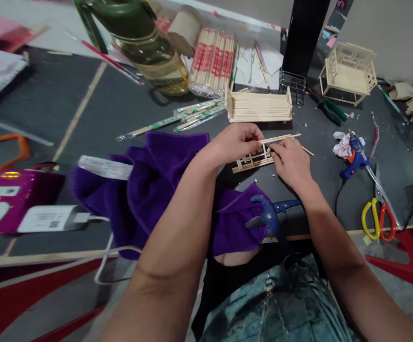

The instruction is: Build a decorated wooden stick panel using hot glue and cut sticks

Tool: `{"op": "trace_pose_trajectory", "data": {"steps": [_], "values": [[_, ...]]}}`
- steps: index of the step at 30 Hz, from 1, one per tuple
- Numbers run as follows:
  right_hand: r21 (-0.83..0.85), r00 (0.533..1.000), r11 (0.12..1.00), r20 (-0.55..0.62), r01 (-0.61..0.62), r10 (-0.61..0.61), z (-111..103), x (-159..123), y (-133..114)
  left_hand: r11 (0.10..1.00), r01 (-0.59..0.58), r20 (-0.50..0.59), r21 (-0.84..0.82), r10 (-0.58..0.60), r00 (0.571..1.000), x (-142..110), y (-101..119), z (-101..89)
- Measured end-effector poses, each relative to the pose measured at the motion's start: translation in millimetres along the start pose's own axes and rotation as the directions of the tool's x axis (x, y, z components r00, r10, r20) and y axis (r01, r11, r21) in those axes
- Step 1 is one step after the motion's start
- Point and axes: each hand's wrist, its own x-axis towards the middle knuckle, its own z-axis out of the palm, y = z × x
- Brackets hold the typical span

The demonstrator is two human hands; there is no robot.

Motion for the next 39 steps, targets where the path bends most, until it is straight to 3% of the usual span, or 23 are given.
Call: {"op": "trace_pose_trajectory", "data": {"steps": [10,16,39], "values": [[0.186,0.997,0.982,-0.072,-0.014,0.028,2.7,4.7,11.6,1.0,0.006,0.001,0.002,-0.006,1.0,1.1,-2.2,0.7],[0.373,0.997,0.925,-0.015,-0.065,0.076,-1.7,3.6,10.9,1.0,0.008,0.002,0.009,-0.008,1.0,-0.2,-0.5,0.6],[0.358,0.989,0.926,-0.042,-0.121,0.145,4.1,5.0,10.0,1.0,0.023,0.012,-0.003,-0.023,1.0,-2.2,8.0,1.1]]}}
